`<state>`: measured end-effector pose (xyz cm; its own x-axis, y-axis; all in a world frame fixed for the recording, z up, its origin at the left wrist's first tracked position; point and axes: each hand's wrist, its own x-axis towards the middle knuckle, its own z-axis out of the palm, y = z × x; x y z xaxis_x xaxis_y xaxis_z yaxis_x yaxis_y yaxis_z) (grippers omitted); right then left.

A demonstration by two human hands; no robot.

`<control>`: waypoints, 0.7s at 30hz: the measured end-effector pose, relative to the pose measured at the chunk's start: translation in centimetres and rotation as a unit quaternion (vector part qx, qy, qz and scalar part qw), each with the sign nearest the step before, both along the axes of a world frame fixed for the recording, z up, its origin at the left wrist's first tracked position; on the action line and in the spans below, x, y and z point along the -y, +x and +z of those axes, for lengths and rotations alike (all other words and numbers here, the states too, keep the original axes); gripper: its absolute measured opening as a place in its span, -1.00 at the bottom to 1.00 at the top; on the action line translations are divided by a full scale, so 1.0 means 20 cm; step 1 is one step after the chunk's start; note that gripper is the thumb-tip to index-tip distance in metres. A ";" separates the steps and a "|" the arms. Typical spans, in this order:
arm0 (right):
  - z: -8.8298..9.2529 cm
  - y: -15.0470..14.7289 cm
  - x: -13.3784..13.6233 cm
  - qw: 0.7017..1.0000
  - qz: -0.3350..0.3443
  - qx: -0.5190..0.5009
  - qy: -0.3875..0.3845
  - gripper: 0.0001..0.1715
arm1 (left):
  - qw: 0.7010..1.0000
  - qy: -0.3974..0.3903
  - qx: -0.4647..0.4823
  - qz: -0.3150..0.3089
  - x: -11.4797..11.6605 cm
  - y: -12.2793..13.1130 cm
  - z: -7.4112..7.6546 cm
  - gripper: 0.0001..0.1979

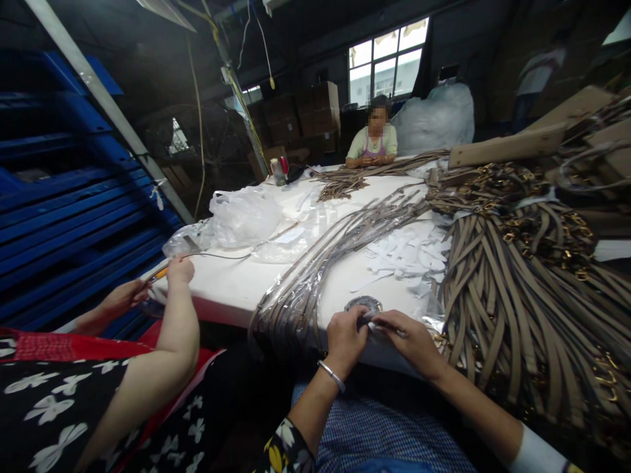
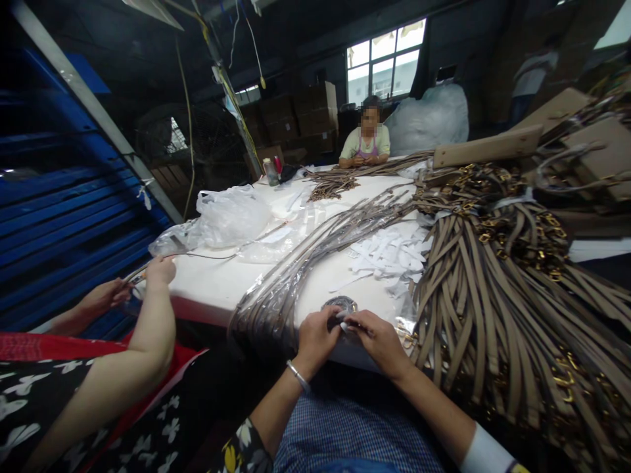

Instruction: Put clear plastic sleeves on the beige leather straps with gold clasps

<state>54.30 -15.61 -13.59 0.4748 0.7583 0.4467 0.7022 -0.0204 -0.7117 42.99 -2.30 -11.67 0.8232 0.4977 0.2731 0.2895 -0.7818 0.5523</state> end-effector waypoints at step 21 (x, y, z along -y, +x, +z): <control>0.06 -0.03 -0.04 0.961 -0.078 -0.251 -0.087 -0.65 | 1.000 -0.025 0.016 0.001 0.00 0.00 -0.01 -0.67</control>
<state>53.66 -14.86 -12.35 0.7108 0.7034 0.0045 0.2508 -0.2474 -0.9359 42.93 -2.32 -11.91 0.8142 0.5123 0.2730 0.2724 -0.7524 0.5998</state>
